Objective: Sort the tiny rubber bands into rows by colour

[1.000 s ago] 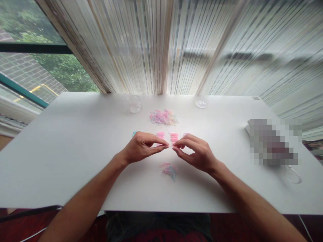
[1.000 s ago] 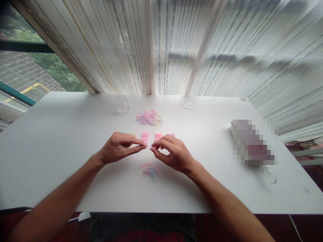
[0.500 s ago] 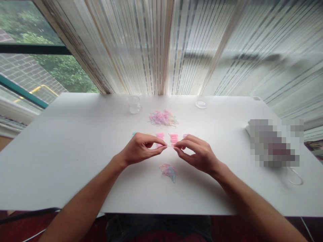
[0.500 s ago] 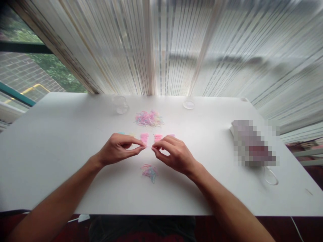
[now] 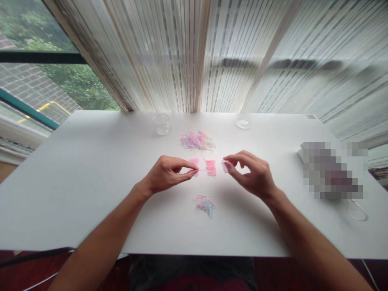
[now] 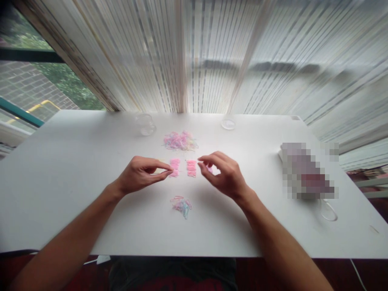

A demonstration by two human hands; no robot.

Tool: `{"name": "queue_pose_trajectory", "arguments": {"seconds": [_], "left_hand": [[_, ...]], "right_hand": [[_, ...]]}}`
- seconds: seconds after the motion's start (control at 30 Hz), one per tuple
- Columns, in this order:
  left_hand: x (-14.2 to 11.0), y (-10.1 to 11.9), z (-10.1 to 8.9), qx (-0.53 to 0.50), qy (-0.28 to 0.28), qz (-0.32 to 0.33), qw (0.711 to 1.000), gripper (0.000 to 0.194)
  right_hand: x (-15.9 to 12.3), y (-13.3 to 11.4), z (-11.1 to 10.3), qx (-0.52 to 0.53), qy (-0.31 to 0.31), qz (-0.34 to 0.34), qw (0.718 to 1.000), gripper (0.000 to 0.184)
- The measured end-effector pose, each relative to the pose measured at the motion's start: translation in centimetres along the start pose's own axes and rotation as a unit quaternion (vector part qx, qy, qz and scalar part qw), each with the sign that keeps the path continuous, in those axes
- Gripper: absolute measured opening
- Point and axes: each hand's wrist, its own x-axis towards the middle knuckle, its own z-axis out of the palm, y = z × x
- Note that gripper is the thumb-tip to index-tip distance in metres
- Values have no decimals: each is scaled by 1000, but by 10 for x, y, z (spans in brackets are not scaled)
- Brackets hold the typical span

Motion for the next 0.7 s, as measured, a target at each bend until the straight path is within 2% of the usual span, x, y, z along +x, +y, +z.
{"name": "queue_pose_trajectory", "arguments": {"seconds": [0.13, 0.23, 0.3, 0.5, 0.7], "left_hand": [[0, -9, -1, 5, -3, 9, 1000, 11], [-1, -12, 0, 12, -9, 5, 1000, 12], [-1, -13, 0, 16, -5, 0, 1000, 14], [0, -12, -3, 23, 14, -2, 1000, 16], [-1, -11, -3, 11, 10, -12, 1000, 14]], "right_hand": [[-1, 29, -7, -39, 69, 109, 991, 16], [-4, 48, -3, -18, 84, 203, 975, 23], [-7, 57, 2, -1, 78, 241, 968, 26], [-9, 67, 9, 28, 40, 301, 952, 34], [-10, 67, 10, 31, 18, 319, 947, 38]]}}
